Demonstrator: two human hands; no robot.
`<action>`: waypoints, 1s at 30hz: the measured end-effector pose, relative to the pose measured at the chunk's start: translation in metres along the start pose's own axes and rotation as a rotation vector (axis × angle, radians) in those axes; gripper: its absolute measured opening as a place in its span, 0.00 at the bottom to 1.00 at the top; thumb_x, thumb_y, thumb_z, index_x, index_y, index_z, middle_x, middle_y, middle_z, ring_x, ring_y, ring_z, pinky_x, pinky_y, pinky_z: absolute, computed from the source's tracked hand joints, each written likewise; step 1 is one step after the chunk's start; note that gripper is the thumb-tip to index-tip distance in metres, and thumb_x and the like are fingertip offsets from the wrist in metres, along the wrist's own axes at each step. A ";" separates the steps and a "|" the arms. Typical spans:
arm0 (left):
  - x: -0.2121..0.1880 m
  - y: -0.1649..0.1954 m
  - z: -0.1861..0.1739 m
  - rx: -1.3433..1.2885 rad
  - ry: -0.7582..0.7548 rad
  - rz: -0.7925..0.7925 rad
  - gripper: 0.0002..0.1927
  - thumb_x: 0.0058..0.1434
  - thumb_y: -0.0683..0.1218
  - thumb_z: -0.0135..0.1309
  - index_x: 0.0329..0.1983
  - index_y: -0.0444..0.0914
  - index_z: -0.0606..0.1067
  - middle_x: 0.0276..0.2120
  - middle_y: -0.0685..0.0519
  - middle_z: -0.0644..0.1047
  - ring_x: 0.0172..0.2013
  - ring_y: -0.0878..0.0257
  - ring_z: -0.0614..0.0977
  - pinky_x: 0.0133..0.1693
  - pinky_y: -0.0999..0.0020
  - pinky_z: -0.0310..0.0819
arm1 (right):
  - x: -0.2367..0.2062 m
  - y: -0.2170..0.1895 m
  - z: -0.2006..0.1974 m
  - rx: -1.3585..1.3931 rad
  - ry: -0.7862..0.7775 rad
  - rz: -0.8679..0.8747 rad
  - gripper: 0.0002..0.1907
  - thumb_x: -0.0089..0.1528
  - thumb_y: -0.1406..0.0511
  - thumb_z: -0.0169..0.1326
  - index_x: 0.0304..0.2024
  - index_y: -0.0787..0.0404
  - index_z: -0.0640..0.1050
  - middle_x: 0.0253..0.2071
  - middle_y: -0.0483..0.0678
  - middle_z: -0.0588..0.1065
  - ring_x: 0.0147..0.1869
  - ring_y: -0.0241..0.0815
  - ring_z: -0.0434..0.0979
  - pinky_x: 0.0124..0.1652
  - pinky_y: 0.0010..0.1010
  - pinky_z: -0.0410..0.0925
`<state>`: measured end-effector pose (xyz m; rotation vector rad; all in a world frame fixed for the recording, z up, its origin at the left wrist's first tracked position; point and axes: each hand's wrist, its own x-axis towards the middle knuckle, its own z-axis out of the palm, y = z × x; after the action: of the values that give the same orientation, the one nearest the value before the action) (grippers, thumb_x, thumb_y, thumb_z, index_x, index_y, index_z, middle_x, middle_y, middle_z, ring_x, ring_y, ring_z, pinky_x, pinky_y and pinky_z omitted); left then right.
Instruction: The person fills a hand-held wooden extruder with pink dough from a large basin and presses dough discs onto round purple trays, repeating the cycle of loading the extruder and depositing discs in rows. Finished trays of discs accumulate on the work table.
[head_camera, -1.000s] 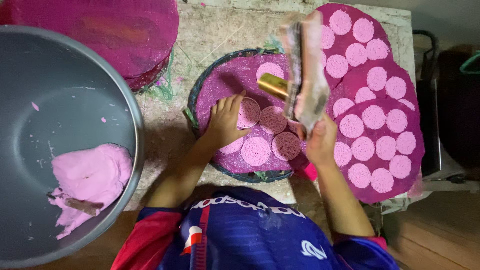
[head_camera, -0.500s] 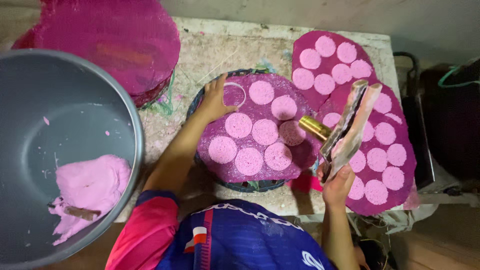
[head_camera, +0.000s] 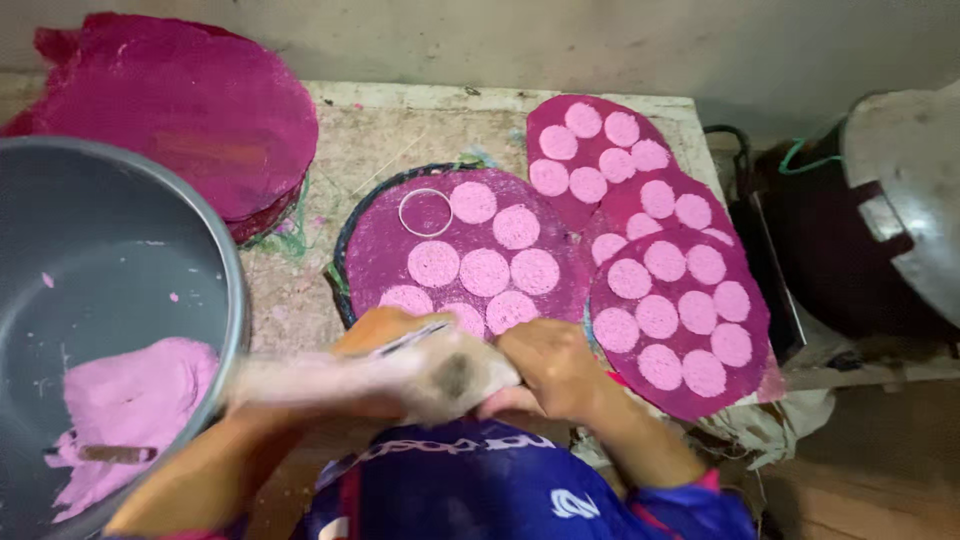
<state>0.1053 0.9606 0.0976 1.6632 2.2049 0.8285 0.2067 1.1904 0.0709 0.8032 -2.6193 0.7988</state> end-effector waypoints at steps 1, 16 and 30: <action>-0.010 0.017 -0.002 0.012 -0.068 0.002 0.14 0.64 0.57 0.61 0.50 0.51 0.79 0.41 0.51 0.82 0.40 0.54 0.83 0.39 0.57 0.71 | 0.014 -0.012 -0.010 -0.071 -0.072 -0.085 0.31 0.53 0.40 0.62 0.29 0.60 0.73 0.25 0.49 0.69 0.29 0.53 0.74 0.32 0.43 0.67; -0.245 0.037 -0.092 -0.310 -0.075 -0.357 0.08 0.57 0.52 0.59 0.36 0.45 0.78 0.25 0.50 0.81 0.29 0.52 0.85 0.31 0.59 0.77 | 0.141 -0.135 0.050 0.640 -0.797 -0.343 0.23 0.71 0.49 0.50 0.40 0.63 0.71 0.33 0.54 0.73 0.39 0.60 0.75 0.36 0.46 0.65; -0.476 -0.155 -0.048 -1.767 0.255 -0.211 0.32 0.58 0.56 0.54 0.64 0.39 0.70 0.52 0.49 0.78 0.48 0.59 0.81 0.41 0.63 0.80 | 0.359 -0.188 0.119 -0.755 0.031 -1.105 0.06 0.62 0.68 0.61 0.40 0.53 0.78 0.34 0.40 0.70 0.38 0.37 0.73 0.39 0.28 0.64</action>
<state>0.1057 0.4701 -0.0155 0.3825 0.7862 1.9979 0.0158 0.8379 0.2040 1.6194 -1.7091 -0.4380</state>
